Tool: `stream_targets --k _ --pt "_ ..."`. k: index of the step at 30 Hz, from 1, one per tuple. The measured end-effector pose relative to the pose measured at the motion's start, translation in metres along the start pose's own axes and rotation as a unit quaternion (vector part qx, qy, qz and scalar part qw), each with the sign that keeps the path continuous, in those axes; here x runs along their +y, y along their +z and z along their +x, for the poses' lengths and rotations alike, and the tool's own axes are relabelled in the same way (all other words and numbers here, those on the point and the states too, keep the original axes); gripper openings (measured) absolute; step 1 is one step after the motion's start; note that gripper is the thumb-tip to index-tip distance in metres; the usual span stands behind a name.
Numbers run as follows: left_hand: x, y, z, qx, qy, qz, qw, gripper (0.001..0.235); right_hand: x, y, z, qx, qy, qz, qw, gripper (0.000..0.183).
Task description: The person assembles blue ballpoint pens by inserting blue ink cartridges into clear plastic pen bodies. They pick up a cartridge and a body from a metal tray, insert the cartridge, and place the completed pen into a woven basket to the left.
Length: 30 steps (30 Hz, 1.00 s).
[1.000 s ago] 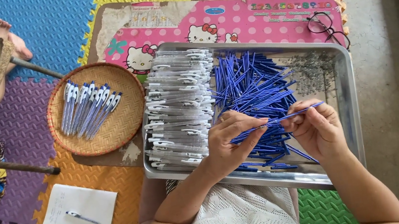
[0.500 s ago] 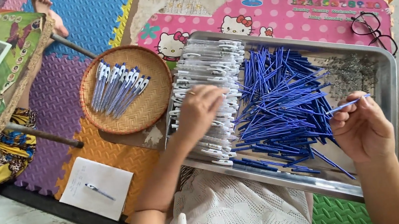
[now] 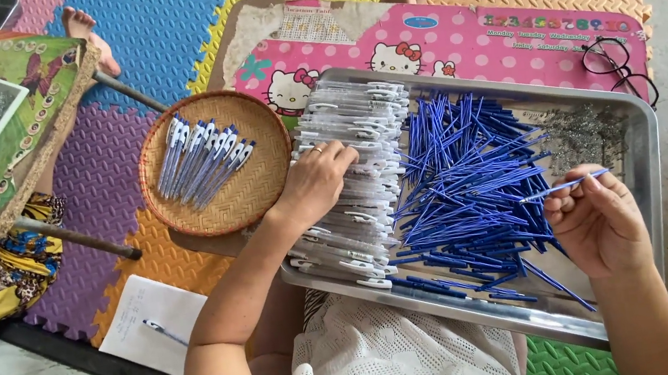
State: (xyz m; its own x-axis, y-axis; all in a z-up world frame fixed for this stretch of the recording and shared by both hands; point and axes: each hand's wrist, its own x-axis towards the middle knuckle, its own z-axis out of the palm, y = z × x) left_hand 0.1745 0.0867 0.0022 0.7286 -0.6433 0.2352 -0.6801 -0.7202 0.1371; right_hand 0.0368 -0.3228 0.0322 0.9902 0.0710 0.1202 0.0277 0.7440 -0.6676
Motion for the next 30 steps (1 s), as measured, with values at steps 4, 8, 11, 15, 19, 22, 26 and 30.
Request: stream_targets --k 4,8,11,15,19,22,26,30 --pt "0.013 -0.025 -0.002 0.068 0.017 -0.043 0.997 0.048 0.002 -0.006 -0.001 0.011 0.008 -0.008 1.0 0.024" --pt "0.053 -0.055 -0.005 0.271 -0.014 -0.417 0.868 0.025 0.002 0.01 0.0 -0.011 -0.026 -0.023 0.999 0.022" --pt "0.094 -0.065 -0.007 0.287 -0.047 -0.739 0.607 0.016 0.004 0.027 -0.011 -0.026 -0.081 -0.065 0.994 0.021" --pt "0.127 -0.056 0.0 0.248 -0.07 -0.879 0.402 0.017 0.005 0.044 -0.022 -0.005 -0.144 -0.156 0.977 0.02" --pt "0.133 -0.048 0.003 0.229 -0.099 -0.885 0.394 0.016 0.006 0.044 -0.025 0.0 -0.154 -0.183 0.971 0.021" --pt "0.133 -0.047 0.002 0.222 -0.101 -0.893 0.378 0.017 0.006 0.044 -0.024 0.001 -0.155 -0.186 0.97 0.021" --pt "0.135 -0.044 0.001 0.223 -0.101 -0.889 0.386 0.018 0.009 0.047 -0.021 -0.001 -0.157 -0.224 0.962 0.02" --pt "0.144 -0.042 0.001 0.258 -0.123 -0.87 0.401 0.016 0.012 0.051 -0.017 0.003 -0.166 -0.243 0.956 0.021"
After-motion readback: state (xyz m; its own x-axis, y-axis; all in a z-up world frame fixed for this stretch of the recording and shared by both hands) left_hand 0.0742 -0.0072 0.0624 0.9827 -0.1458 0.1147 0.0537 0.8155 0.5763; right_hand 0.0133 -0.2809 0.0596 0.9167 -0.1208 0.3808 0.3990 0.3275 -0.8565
